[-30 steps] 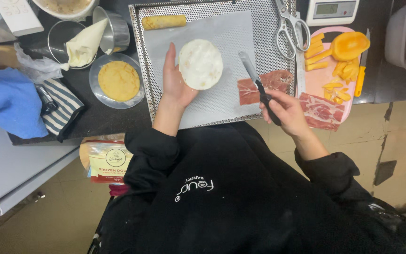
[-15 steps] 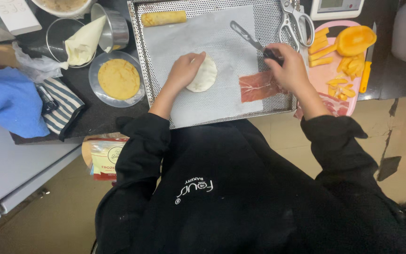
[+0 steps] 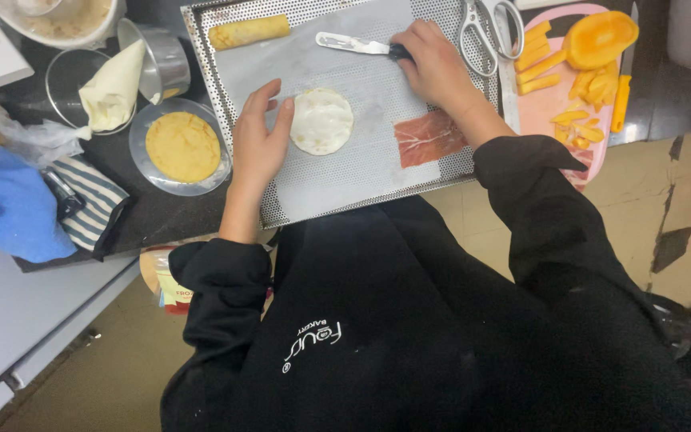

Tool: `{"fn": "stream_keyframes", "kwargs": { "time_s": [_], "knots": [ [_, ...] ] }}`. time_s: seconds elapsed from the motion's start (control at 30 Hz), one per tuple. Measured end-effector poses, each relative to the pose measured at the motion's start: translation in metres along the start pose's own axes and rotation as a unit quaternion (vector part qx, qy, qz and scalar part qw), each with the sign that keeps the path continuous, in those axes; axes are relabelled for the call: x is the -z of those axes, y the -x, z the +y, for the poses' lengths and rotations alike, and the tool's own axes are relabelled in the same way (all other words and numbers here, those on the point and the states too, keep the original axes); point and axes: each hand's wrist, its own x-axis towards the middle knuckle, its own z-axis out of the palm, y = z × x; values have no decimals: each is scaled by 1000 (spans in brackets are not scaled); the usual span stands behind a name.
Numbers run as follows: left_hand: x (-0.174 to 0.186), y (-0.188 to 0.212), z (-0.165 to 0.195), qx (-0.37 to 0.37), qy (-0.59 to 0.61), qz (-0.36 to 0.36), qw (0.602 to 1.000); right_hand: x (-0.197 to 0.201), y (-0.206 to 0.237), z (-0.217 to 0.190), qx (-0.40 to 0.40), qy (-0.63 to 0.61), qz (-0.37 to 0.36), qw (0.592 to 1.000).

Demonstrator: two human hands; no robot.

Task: The person spreads cream on a round dough disc, places a slice of ham and a cheese stick on top, then rolls the dough into a cylinder. They seal the seam with cream and place the finished roll on a baking tray.

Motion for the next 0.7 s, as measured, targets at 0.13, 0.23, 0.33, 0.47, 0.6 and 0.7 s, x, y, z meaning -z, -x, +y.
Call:
{"fn": "stream_keyframes", "kwargs": {
  "time_s": [0.13, 0.23, 0.33, 0.47, 0.6, 0.7],
  "knots": [
    [-21, 6, 13, -74, -32, -25, 996, 3, 4, 8, 4, 12, 1, 1000],
    [-38, 3, 16, -95, -48, -45, 993, 1, 5, 10, -21, 5, 14, 1000],
    [-47, -8, 6, -119, -70, -45, 989, -5, 3, 16, -28, -1, 25, 999],
    [-30, -44, -14, -157, -141, 41, 977, -6, 9, 20, -43, -2, 36, 998],
    [-3, -93, -29, -200, -240, 91, 945, 0, 13, 27, -37, 1, 58, 998],
    [-4, -114, -33, -217, -319, 60, 921, 2, 19, 30, -56, -16, 70, 996]
  ]
}}
